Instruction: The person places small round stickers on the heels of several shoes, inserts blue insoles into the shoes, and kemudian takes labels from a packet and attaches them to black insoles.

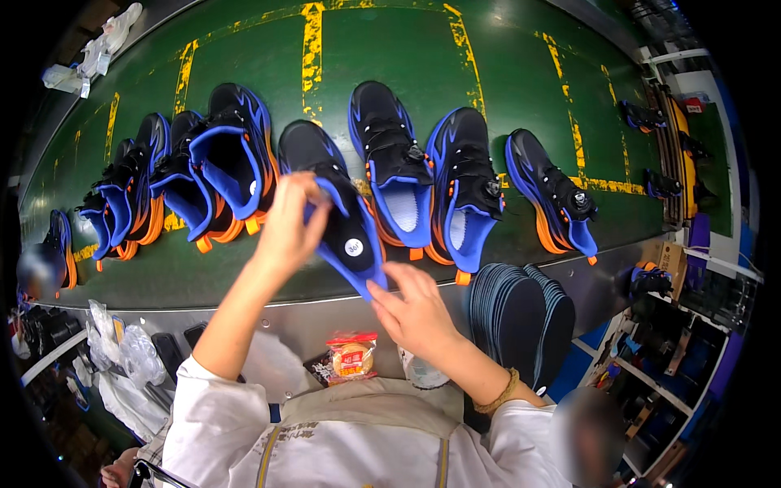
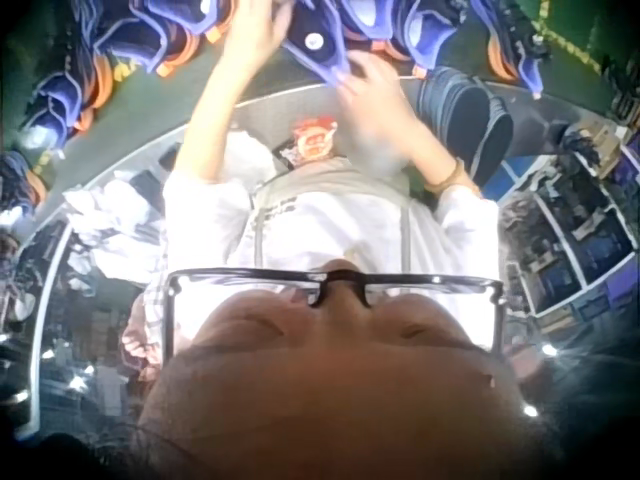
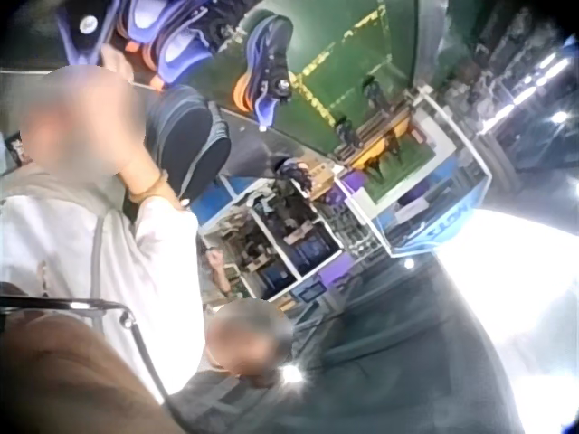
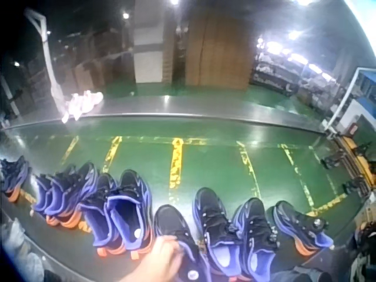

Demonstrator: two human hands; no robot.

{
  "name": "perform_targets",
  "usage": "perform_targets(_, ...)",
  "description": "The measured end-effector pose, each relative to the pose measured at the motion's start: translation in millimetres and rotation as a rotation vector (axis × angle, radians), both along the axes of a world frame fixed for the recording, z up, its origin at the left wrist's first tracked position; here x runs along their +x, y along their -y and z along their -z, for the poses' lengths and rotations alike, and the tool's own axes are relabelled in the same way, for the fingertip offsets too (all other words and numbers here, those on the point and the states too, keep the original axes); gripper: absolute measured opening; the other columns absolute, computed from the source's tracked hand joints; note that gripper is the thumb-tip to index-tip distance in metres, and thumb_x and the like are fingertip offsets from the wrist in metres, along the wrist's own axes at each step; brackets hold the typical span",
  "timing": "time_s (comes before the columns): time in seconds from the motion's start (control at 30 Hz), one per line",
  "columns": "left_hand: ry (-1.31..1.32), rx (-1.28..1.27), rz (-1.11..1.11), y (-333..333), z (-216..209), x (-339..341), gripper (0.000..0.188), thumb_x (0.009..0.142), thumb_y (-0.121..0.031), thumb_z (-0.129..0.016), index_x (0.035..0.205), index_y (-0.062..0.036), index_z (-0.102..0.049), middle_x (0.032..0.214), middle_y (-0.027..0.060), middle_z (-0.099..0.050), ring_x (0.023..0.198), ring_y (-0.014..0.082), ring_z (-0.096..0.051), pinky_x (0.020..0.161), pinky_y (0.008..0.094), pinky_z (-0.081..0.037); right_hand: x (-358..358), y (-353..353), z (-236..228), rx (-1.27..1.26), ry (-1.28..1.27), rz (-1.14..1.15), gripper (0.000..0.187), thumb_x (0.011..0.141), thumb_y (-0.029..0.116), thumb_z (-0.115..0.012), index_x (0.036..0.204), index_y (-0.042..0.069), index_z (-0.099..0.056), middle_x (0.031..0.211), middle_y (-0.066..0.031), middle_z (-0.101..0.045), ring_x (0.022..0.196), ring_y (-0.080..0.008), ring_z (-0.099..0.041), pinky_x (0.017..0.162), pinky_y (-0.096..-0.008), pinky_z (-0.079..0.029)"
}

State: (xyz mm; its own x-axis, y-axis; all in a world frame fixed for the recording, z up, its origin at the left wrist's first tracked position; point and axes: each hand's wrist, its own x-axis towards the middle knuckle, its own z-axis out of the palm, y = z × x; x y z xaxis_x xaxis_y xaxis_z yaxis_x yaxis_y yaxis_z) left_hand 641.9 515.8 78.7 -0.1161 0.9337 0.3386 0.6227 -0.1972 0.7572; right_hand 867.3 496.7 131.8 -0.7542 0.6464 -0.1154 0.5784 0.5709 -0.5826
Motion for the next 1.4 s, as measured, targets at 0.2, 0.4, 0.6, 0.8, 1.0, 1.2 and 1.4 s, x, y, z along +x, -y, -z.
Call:
perform_targets(0.2,-0.554,-0.237,-0.056,-13.1,-6.2,-5.4,0.026,0.077,-0.014,-0.057,0.097,-0.0011,-0.049,0.104,0.0176,-0.052,0.093,0.0304,-0.054,0.077,0.0434,-0.041,28.0,-29.8,-4.3,0.159,0.136,0.372,0.058,0.073,0.025,-0.064,0.126,0.012,-0.044,0.126,-0.0234,-0.034,0.11,-0.0424,-0.04,0.092,-0.0462,-0.035)
perform_targets(0.4,-1.091,-0.053,-0.022,-15.8,-7.8,1.6,0.017,0.078,-0.015,-0.048,0.088,-0.002,-0.051,0.131,0.0217,-0.039,0.128,0.0325,-0.031,0.092,0.0555,-0.033,30.2,-51.5,32.7,0.28,0.36,0.259,0.05,0.071,0.035,-0.066,0.112,0.01,-0.055,0.104,-0.0192,-0.053,0.096,-0.0341,-0.053,0.091,-0.0445,-0.036)
perform_targets(0.6,-0.633,-0.134,0.226,-13.8,-21.2,-28.7,0.01,0.079,-0.009,-0.05,0.077,0.0003,-0.05,0.128,0.0254,-0.041,0.125,0.033,-0.035,0.096,0.0455,-0.037,53.8,-115.5,44.5,0.511,0.446,0.109,0.01,0.074,0.02,-0.059,0.082,0.015,-0.062,0.073,-0.0054,-0.057,0.065,-0.0235,-0.058,0.062,-0.0371,-0.044)
perform_targets(0.8,0.592,-0.249,0.309,-15.1,-103.5,-41.9,0.011,0.071,0.009,-0.048,0.072,-0.0018,-0.047,0.098,0.0147,-0.056,0.087,0.0197,-0.058,0.068,0.0291,-0.045,44.0,-133.6,-10.9,0.602,0.093,0.174,0.022,0.072,0.014,-0.065,0.092,0.009,-0.062,0.086,-0.0127,-0.055,0.077,-0.0292,-0.054,0.068,-0.0367,-0.042)
perform_targets(1.0,-0.634,-0.438,0.897,-3.2,-65.6,6.5,0.016,0.065,-0.013,-0.058,0.078,-0.0055,-0.062,0.079,0.0066,-0.057,0.076,0.0202,-0.058,0.062,0.0279,-0.045,-23.0,-41.4,-16.5,0.128,-0.071,-0.199,0.021,0.067,0.018,-0.071,0.085,0.009,-0.062,0.079,-0.0024,-0.054,0.068,-0.0189,-0.049,0.062,-0.0319,-0.037)
perform_targets(1.2,-0.913,-0.541,0.922,-28.2,6.7,17.5,0.018,0.073,-0.016,-0.057,0.083,-0.0071,-0.069,0.088,0.0092,-0.065,0.082,0.0236,-0.061,0.067,0.0331,-0.049,-19.0,-25.0,15.2,-0.058,-0.032,-0.114,0.021,0.067,0.02,-0.073,0.08,0.007,-0.064,0.062,0.001,-0.051,0.059,-0.0158,-0.046,0.057,-0.0288,-0.034)
perform_targets(1.4,-1.049,-0.105,0.997,-38.8,28.3,12.4,0.018,0.067,-0.012,-0.055,0.078,-0.0009,-0.064,0.076,0.0145,-0.061,0.07,0.0284,-0.06,0.059,0.0403,-0.047,-15.9,-28.6,24.1,-0.151,-0.057,-0.049,0.022,0.064,0.022,-0.075,0.078,0.009,-0.065,0.06,0.002,-0.051,0.059,-0.0152,-0.047,0.059,-0.0286,-0.035)
